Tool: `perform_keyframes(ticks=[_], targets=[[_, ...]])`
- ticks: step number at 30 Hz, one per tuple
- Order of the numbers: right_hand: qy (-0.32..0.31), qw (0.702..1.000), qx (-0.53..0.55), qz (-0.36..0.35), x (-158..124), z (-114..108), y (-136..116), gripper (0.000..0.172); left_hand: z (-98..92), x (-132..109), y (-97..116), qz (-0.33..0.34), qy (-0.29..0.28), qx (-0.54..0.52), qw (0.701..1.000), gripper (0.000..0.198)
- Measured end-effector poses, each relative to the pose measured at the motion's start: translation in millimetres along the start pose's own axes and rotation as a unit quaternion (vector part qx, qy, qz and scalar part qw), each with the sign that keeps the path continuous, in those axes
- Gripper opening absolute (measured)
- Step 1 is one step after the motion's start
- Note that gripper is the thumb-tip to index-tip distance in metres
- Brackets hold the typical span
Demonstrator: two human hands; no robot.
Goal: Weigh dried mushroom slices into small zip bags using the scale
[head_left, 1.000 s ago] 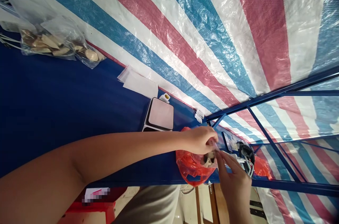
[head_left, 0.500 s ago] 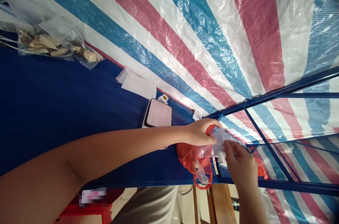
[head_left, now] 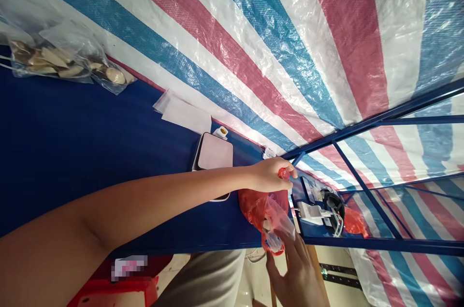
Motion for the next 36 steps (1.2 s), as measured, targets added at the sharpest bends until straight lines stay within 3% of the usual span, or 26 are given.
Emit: perform_keyframes(ticks=[2,4,6,10,14,19,24,31,34,36], targets=[[0.046,0.998,0.021,0.025,6.3,-5.8,8.0,0.016,-3.7,0.0,1.7,-0.006,0.003,-0.003,1.0,0.026],[0.08,0.993,0.039,0.072,23.7,-13.6,26.8,0.016,-7.8,-0.2,5.0,-0.009,0.001,-0.002,1.0,0.028],[0.072,0.991,0.045,0.102,51.5,-17.4,45.2,0.019,-12.6,-0.8,8.1,-0.015,-0.002,-0.002,1.0,0.031],[0.052,0.997,0.031,0.039,111.4,-30.9,49.1,0.023,-21.0,-2.3,5.2,-0.058,-0.001,-0.028,0.998,0.036],[0.064,0.997,0.005,0.036,137.5,-51.2,46.5,0.024,-21.9,-1.3,1.5,-0.068,0.0,-0.035,0.997,0.04],[0.087,0.994,-0.02,0.056,130.0,-70.2,49.2,0.027,-18.7,1.8,1.3,-0.025,0.013,-0.005,1.0,0.043],[0.054,0.994,-0.026,0.087,119.3,-62.8,60.6,0.029,-16.0,0.6,0.1,0.002,0.034,0.054,0.998,0.036],[0.109,0.983,-0.021,0.148,115.2,-76.7,62.9,0.035,-18.5,-3.0,2.2,0.014,0.059,0.079,0.995,0.031],[0.166,0.963,-0.026,0.212,100.6,-96.9,65.9,0.04,-21.6,-3.6,3.5,0.016,0.063,0.081,0.995,0.029],[0.16,0.945,0.006,0.287,82.9,-104.0,72.7,0.041,-24.3,-5.6,10.0,0.02,0.066,0.086,0.994,0.025]])
Point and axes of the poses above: each hand's wrist, its own x-axis towards the middle knuckle, its own z-axis out of the palm, y = z × x, the point moved 10 cm from there along x, towards the middle knuckle, and after that the axes turned 5 degrees about z, right-handed, at the moved point
